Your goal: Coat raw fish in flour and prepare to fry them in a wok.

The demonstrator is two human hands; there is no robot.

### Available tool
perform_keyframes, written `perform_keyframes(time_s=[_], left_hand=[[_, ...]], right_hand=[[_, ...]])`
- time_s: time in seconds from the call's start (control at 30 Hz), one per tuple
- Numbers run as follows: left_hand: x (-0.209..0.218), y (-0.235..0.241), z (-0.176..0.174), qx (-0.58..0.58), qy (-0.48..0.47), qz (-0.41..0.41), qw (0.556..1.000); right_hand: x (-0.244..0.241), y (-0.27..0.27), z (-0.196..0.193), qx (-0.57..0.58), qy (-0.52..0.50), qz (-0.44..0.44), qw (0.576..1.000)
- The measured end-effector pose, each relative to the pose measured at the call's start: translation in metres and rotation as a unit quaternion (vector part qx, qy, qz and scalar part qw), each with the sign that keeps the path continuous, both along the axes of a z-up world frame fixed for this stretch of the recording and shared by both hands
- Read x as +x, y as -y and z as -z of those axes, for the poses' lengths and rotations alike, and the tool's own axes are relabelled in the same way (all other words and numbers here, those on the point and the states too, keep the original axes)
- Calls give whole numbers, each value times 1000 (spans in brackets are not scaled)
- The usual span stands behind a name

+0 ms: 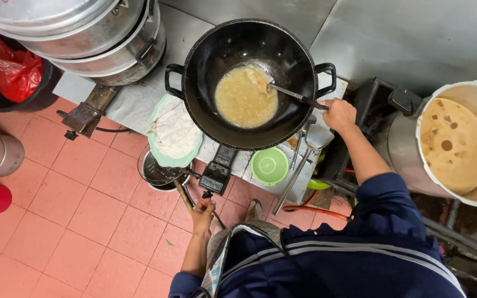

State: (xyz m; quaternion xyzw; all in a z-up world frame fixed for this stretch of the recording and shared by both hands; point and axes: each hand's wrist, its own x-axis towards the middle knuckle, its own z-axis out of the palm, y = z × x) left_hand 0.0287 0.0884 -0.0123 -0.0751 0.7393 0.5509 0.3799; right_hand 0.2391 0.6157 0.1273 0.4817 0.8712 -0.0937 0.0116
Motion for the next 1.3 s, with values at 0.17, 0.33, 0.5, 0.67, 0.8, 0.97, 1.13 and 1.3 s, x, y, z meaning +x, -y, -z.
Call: perform_keyframes(time_s=[0.17, 0.33, 0.5, 0.67, 0.8, 0.97, 1.13, 1.3], left_hand=[[1, -6, 0, -9, 2, -2, 1000], [-2, -17, -5, -8, 5, -1, 1000], [-6, -14, 16, 6, 3, -7, 1000], [-11, -6, -12, 10, 7, -13, 1000], [-17, 6, -18, 13, -2, -10, 1000], [-25, 29, -16, 31, 0, -10, 999], [-30, 48, -30, 36, -4, -5, 999], [-39, 66, -23, 41, -12, 5, 999]], right_hand=[[12, -7, -5, -34, -28, 36, 998], [20, -5, -19, -10, -29, 35, 999], [25, 14, -33, 9, -30, 28, 999], [25, 44, -35, -26, -25, 23, 999], [18, 82, -34, -41, -19, 28, 999], [6, 122, -32, -71, 1, 22, 997], [-9, 161, -22, 135, 2, -106, 985], [-21, 187, -21, 304, -12, -192, 933]])
